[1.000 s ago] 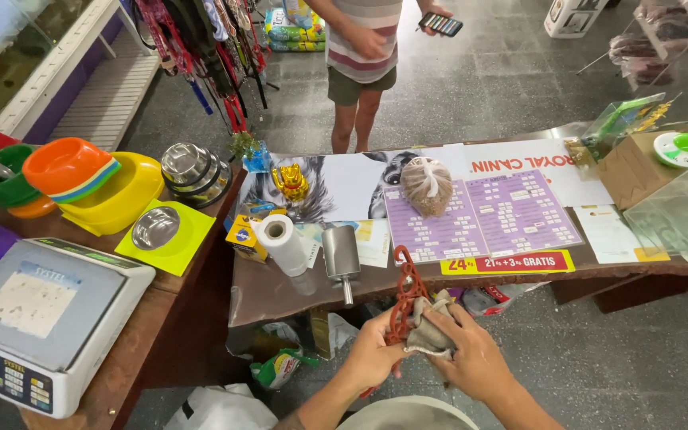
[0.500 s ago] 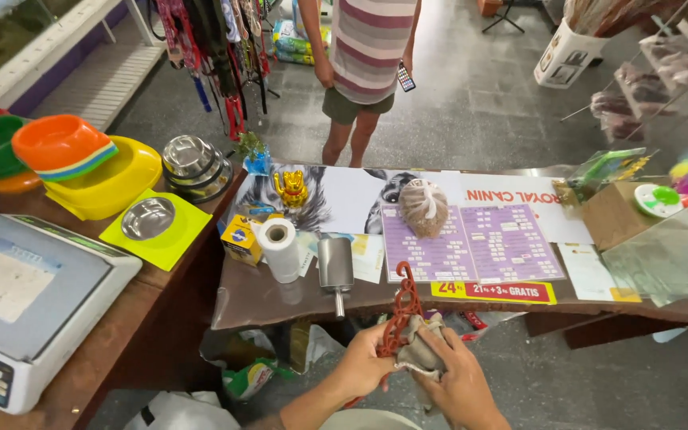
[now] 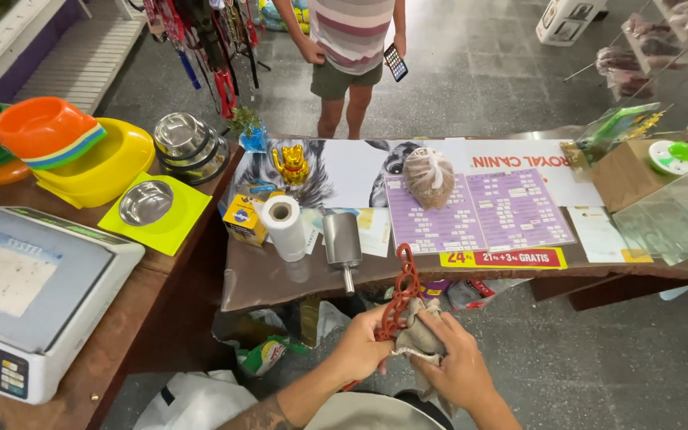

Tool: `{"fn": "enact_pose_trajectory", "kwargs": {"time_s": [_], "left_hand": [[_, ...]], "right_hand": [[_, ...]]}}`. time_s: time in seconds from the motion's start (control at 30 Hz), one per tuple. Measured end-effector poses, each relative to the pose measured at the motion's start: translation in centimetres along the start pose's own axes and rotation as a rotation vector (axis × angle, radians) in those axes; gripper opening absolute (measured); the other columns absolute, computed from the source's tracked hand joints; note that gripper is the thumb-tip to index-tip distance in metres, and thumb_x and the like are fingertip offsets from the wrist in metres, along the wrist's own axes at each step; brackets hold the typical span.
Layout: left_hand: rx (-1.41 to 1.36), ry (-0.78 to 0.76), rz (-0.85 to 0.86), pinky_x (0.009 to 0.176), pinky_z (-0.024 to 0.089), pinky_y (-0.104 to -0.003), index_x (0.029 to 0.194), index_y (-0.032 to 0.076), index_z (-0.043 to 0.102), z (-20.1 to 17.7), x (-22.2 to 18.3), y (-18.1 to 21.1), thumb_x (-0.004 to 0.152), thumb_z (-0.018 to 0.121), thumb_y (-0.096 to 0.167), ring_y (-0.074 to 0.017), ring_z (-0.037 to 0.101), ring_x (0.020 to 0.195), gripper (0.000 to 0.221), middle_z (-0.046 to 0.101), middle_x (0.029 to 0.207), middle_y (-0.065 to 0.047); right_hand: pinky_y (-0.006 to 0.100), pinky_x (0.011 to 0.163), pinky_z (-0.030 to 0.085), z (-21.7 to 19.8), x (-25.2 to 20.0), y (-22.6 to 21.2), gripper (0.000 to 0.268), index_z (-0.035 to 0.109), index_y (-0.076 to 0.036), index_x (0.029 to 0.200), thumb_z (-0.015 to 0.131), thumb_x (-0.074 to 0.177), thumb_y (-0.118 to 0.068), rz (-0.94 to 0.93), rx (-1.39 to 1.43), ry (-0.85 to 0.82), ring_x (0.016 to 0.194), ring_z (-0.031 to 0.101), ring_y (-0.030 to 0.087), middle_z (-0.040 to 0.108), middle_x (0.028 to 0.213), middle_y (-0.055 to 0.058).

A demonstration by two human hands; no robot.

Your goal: The person wipes a red plastic object with a cloth, repeatedly rubbing its surfaces and edges while holding it in one hand and using the other to clean. The person rotates the object to access different sides and continues wiping throughout the clip.

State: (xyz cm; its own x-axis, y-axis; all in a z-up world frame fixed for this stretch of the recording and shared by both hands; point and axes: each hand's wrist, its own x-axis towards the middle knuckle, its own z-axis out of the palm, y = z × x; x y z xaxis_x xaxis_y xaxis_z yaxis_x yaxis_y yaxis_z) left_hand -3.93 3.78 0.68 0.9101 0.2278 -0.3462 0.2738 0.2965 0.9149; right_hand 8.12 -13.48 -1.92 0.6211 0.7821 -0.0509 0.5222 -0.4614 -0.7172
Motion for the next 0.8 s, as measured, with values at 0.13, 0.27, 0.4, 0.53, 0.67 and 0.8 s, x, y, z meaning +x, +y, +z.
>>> {"fn": "enact_pose_trajectory", "kwargs": {"time_s": [0.13, 0.27, 0.4, 0.53, 0.67, 0.8], "left_hand": [[-0.032, 0.011, 0.038, 0.041, 0.051, -0.026, 0.150, 0.015, 0.062, -0.3, -0.5, -0.9, 0.086, 0.056, -0.014, -0.0118, 0.048, 0.044, 0.070, 0.076, 0.094, -0.003], [-0.028, 0.017, -0.028, 0.040, 0.049, -0.023, 0.153, 0.017, 0.058, -0.2, -0.6, -0.7, 0.088, 0.067, -0.002, -0.0086, 0.047, 0.043, 0.069, 0.074, 0.104, 0.000], [-0.019, 0.014, 0.020, 0.042, 0.052, -0.027, 0.151, 0.015, 0.061, 1.0, -0.4, 0.3, 0.087, 0.058, -0.012, -0.0130, 0.048, 0.040, 0.069, 0.075, 0.091, -0.004], [0.074, 0.083, -0.047, 0.042, 0.053, -0.028, 0.157, 0.021, 0.051, 3.2, 0.4, 0.5, 0.090, 0.056, -0.008, -0.0144, 0.050, 0.043, 0.073, 0.076, 0.117, -0.002], [0.142, 0.161, 0.074, 0.042, 0.051, -0.026, 0.152, 0.021, 0.058, 5.8, 0.9, 0.2, 0.093, 0.068, 0.007, -0.0091, 0.051, 0.047, 0.062, 0.076, 0.100, 0.000], [0.149, 0.197, 0.096, 0.042, 0.051, -0.025, 0.150, 0.019, 0.059, 7.8, 1.2, 1.2, 0.095, 0.070, 0.008, -0.0098, 0.051, 0.045, 0.058, 0.077, 0.100, -0.002]], "right_hand": [[0.035, 0.065, 0.051, -0.2, 0.1, -1.0, 0.074, 0.057, -0.026, 0.148, 0.086, 0.081, -0.031, 0.024, 0.026, -0.068, 0.073, 0.062, 0.019, 0.061, 0.100, 0.001], [0.035, 0.069, 0.059, -0.1, 0.4, 0.2, 0.068, 0.059, -0.026, 0.145, 0.083, 0.082, -0.039, 0.048, 0.072, -0.114, 0.087, 0.069, 0.017, 0.063, 0.111, 0.001], [0.035, 0.060, 0.048, -0.8, 0.0, 0.9, 0.072, 0.050, -0.030, 0.151, 0.080, 0.086, -0.037, 0.003, -0.130, -0.139, 0.073, 0.058, 0.021, 0.055, 0.109, 0.001], [0.034, 0.057, 0.041, -2.8, 0.3, 2.4, 0.070, 0.045, -0.026, 0.153, 0.075, 0.092, -0.043, -0.096, -0.186, -0.205, 0.050, 0.051, 0.017, 0.051, 0.104, 0.002], [0.038, 0.082, 0.051, -5.4, 0.7, 2.1, 0.072, 0.041, -0.027, 0.157, 0.065, 0.092, -0.050, 0.012, -0.056, -0.293, 0.107, 0.063, 0.022, 0.055, 0.131, 0.000], [0.033, 0.080, 0.053, -7.2, 0.6, 2.4, 0.070, 0.049, -0.026, 0.154, 0.063, 0.091, -0.053, 0.046, 0.079, -0.282, 0.097, 0.067, 0.016, 0.062, 0.113, -0.004]]}}
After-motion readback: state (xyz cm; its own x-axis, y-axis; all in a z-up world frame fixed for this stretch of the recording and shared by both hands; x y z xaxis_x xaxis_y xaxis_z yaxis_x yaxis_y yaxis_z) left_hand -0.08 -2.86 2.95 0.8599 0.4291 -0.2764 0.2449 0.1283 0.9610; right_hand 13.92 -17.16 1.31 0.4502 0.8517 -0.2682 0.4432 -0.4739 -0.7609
